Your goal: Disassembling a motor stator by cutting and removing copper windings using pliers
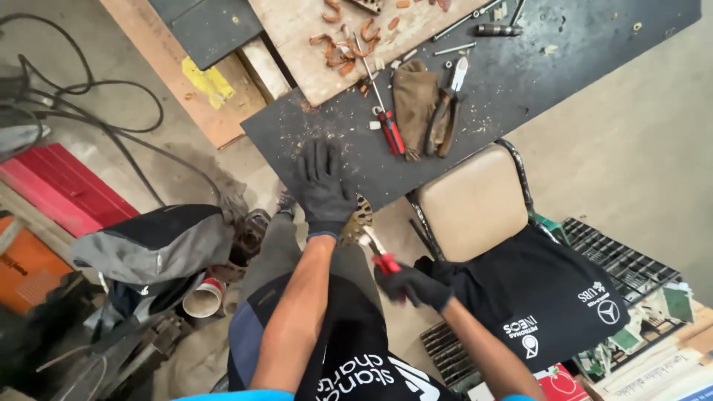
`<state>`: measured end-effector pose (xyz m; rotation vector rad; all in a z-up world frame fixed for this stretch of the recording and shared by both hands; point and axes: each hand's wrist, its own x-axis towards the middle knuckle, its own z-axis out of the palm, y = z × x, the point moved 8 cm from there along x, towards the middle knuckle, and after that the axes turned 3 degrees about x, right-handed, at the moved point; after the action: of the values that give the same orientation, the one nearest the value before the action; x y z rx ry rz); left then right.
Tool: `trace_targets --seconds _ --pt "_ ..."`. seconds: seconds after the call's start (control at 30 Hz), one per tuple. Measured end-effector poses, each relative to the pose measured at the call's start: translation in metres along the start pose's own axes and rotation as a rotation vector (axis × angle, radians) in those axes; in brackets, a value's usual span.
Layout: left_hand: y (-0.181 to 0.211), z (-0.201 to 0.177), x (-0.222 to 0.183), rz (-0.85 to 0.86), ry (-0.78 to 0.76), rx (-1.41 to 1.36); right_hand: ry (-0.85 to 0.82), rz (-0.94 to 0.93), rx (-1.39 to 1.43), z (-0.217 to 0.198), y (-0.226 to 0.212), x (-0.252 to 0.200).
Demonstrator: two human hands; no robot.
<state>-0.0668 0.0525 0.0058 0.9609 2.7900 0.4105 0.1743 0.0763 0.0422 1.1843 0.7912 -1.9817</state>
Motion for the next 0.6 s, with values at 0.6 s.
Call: trace_targets --seconds 0.6 --pt "-0.002 0.009 -0.012 0.128 0.236 -0.069 0.309 -0.56 0.479 -0.013 0.033 -0.028"
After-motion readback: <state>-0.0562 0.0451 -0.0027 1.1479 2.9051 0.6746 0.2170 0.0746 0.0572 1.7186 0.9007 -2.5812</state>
